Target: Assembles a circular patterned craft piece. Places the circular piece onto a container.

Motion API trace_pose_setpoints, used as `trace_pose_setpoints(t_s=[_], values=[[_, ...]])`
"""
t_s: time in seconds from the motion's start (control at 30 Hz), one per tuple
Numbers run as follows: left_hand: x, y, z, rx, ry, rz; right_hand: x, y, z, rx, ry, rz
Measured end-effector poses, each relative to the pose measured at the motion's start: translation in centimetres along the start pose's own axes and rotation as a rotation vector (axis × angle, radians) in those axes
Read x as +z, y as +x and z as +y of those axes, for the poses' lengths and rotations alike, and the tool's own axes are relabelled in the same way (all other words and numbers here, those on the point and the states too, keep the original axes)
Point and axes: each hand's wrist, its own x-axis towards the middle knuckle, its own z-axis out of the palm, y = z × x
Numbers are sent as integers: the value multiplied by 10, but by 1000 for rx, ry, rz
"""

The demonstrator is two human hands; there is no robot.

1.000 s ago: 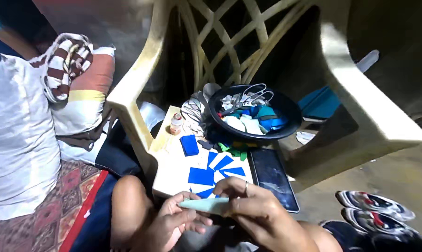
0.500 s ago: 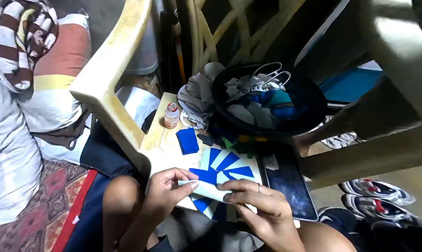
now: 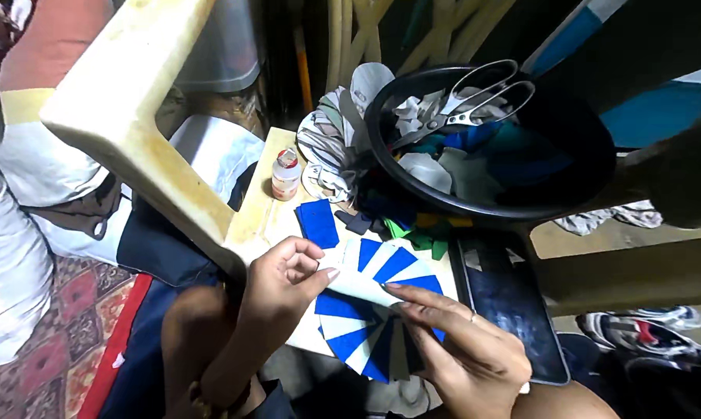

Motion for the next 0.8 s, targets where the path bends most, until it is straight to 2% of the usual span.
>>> trace_pose_setpoints(t_s=[0.1, 0.27, 0.47, 0.63, 0.7, 0.8], values=[[3, 4, 0, 12, 16, -9, -2, 1, 4, 2, -35, -19], [3, 6, -5, -82, 51, -90, -6, -1, 9, 0, -138, -136], [5, 1, -20, 39, 186, -24, -6, -4, 9, -15, -200, -205], [5, -1, -24, 128, 59, 67, -6, -4, 8, -30, -151, -179], [-4, -4, -19, 117, -99, -22, -8, -1, 1, -29, -72, -184], [-30, -19, -12, 124, -236, -296, -17, 5, -18, -9, 134, -240]])
